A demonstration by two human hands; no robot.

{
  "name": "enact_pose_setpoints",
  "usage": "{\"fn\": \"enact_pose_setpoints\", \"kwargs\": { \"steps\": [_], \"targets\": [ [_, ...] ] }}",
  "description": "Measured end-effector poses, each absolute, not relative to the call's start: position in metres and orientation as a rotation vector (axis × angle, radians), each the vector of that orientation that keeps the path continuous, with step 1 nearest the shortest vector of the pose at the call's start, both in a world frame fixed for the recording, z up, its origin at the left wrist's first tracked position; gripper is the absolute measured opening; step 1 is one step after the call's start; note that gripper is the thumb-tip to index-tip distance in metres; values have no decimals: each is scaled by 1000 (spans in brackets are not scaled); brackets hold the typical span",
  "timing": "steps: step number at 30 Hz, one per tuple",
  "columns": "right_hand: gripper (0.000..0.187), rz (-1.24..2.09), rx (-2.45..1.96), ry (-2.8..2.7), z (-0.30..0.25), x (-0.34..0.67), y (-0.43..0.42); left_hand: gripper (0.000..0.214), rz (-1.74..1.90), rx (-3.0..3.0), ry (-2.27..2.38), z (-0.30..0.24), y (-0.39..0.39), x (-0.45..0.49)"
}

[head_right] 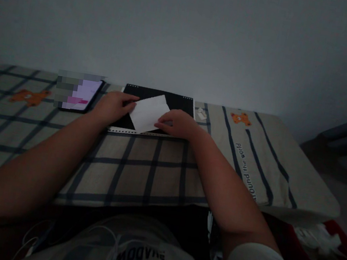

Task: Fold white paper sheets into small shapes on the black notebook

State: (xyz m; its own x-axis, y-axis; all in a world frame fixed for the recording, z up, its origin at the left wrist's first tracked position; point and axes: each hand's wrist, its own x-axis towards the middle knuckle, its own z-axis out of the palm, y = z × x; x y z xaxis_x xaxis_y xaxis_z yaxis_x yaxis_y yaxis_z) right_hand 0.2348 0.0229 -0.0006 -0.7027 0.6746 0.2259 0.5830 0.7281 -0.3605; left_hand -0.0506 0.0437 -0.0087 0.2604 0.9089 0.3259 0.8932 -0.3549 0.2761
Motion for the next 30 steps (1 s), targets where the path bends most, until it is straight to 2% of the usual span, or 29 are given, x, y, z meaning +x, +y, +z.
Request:
{"fn": "enact_pose_setpoints", "kwargs": {
  "steps": [6, 11, 14, 19, 26, 30],
  "targets": [
    [19, 399, -895, -2619, -5, 231, 28, 37, 629, 2677, 1658, -7, 45, -49],
    [16, 393, -844, -2650, -12, 230, 33, 37, 448, 2783, 1570, -1, 38, -40],
    [25, 366, -879, -2659, -17, 230, 33, 42, 393, 2819, 1562, 3, 31, -33],
    [51, 323, -937, -2717, -23, 228, 29, 57, 233, 2823, 1568, 4, 22, -26],
    [44, 244, -1038, -2683, -15, 228, 27, 78, 110, 2755, 1469, -4, 27, -30],
    [58, 203, -1091, -2645, -20, 230, 33, 79, 29, 2694, 1402, -8, 32, -34]
  ]
}}
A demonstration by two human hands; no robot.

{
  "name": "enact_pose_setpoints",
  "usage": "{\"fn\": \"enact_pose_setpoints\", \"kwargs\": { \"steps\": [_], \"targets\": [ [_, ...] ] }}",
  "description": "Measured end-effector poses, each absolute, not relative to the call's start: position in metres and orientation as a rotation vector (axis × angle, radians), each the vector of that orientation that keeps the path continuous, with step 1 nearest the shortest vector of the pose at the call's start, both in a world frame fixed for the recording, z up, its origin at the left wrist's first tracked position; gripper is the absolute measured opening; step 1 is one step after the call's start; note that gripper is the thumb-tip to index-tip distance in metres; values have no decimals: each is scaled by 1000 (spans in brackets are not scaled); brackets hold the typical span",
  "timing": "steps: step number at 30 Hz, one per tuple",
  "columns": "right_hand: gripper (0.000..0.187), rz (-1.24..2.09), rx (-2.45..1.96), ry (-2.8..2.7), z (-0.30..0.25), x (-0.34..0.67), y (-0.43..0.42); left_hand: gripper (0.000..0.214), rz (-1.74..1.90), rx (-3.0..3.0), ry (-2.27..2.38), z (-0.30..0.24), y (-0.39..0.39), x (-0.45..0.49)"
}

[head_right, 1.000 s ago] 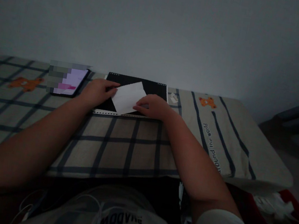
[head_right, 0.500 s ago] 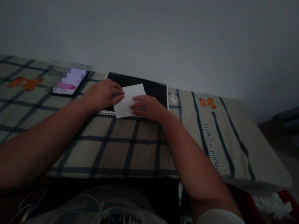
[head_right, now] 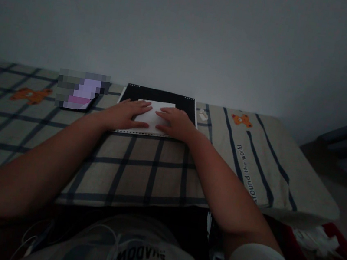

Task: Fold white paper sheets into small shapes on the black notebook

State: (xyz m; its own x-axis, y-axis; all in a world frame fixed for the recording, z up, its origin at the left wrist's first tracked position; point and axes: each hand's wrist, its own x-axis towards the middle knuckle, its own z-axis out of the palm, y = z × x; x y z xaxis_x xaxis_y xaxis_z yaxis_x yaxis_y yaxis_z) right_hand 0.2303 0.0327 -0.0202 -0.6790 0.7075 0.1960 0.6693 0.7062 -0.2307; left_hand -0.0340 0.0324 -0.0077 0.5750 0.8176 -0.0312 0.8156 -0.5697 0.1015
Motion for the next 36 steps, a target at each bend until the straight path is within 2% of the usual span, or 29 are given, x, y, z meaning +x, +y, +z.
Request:
{"fn": "enact_pose_setpoints", "kwargs": {
  "steps": [2, 4, 10, 15, 20, 23, 27, 32, 36],
  "targets": [
    [66, 195, -1110, -2669, -24, 232, 35, 79, 21, 2682, 1379, -9, 35, -36],
    [66, 199, -1115, -2694, -24, 234, 36, 76, 54, 2691, 1364, -10, 37, -39],
    [53, 154, -1156, -2676, -11, 238, 30, 57, 317, 2769, 1358, -10, 45, -46],
    [45, 148, -1128, -2648, -8, 237, 27, 47, 401, 2811, 1380, -6, 42, -41],
    [40, 178, -1078, -2629, -11, 234, 27, 46, 431, 2862, 1329, -3, 38, -37],
    [33, 209, -1027, -2608, -15, 234, 31, 45, 450, 2830, 1457, -2, 35, -37],
    [26, 221, -1099, -2490, -24, 234, 39, 58, 367, 2710, 1693, -5, 35, -39],
    [50, 188, -1342, -2277, -32, 239, 48, 58, 322, 2736, 1549, -10, 39, -39],
    [55, 280, -1343, -2200, -30, 239, 49, 58, 368, 2762, 1419, -11, 41, -39]
  ]
}}
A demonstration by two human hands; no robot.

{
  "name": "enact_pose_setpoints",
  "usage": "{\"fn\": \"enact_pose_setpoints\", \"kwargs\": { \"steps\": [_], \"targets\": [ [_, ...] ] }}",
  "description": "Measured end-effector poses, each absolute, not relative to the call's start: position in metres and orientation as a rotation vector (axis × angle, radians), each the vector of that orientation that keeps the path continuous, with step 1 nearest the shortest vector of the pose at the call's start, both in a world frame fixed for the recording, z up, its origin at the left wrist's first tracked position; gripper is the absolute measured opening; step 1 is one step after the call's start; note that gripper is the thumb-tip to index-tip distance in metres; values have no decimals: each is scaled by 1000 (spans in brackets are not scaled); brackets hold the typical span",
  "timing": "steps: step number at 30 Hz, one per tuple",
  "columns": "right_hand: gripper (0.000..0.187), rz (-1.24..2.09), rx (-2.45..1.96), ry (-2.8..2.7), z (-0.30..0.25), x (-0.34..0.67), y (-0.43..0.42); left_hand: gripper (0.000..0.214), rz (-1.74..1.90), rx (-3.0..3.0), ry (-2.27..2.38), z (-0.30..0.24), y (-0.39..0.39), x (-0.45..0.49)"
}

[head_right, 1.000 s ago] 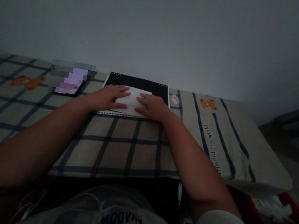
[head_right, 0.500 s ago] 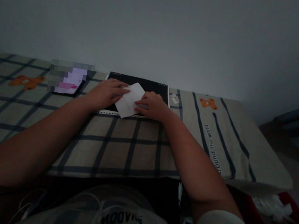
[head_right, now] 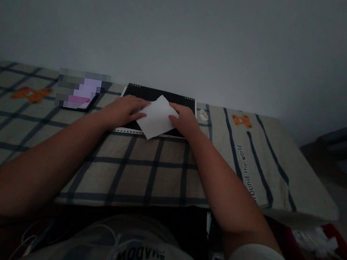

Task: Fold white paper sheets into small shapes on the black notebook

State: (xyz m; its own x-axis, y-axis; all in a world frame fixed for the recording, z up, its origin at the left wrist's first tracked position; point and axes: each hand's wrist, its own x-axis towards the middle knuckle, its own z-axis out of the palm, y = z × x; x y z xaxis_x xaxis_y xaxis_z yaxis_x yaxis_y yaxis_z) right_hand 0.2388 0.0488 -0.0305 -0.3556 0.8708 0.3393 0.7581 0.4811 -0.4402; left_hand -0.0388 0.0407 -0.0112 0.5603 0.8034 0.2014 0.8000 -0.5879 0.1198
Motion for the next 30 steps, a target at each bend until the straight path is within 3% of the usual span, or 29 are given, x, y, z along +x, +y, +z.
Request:
{"fn": "enact_pose_setpoints", "kwargs": {
  "steps": [9, 21, 26, 30],
  "targets": [
    [39, 247, -1499, -2155, -16, 230, 37, 44, 591, 2833, 1105, -10, 38, -35],
    [26, 246, -1621, -2288, -7, 233, 34, 89, 89, 2704, 1279, 2, 24, -31],
    [36, -15, -1451, -2417, -7, 240, 30, 97, 84, 2745, 1273, 5, 23, -30],
    [47, 52, -1277, -2636, -9, 240, 30, 79, 184, 2763, 1267, 5, 24, -33]
  ]
}}
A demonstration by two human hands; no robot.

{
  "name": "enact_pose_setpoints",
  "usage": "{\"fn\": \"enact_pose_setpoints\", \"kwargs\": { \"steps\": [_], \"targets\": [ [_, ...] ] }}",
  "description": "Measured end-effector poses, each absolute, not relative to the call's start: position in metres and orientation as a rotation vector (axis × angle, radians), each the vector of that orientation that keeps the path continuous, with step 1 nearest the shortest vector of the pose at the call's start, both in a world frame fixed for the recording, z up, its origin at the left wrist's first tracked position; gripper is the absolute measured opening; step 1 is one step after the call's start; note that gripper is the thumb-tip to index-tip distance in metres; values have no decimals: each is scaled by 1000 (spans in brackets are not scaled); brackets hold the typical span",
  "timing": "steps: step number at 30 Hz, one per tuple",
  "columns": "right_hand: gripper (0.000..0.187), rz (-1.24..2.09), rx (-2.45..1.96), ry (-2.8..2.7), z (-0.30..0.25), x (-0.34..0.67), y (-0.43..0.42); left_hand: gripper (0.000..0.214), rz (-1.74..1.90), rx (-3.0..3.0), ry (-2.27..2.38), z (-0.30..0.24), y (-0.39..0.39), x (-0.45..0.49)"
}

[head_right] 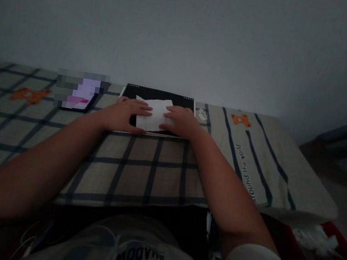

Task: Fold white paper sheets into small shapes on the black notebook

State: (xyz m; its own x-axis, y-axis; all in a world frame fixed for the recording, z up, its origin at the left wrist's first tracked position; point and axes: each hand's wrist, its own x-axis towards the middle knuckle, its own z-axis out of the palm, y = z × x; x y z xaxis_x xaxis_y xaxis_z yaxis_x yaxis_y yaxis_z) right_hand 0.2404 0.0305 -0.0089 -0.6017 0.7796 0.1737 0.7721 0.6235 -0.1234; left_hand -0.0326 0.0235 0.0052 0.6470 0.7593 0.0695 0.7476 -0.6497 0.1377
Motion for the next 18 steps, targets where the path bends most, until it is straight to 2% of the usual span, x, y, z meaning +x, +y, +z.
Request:
{"fn": "enact_pose_setpoints", "kwargs": {
  "steps": [4, 9, 11, 15, 18],
  "targets": [
    [61, 150, -1243, -2693, -7, 240, 30, 55, 331, 2764, 1204, 6, 27, -38],
    [70, 149, -1260, -2710, -1, 240, 26, 44, 466, 2711, 1078, 3, 35, -45],
    [65, 135, -1267, -2714, 0, 240, 25, 46, 487, 2691, 1084, 1, 36, -46],
    [42, 138, -1231, -2696, 0, 241, 25, 49, 507, 2645, 1154, 1, 35, -47],
    [33, 170, -1164, -2670, -1, 242, 28, 49, 526, 2592, 1263, 1, 34, -46]
  ]
}}
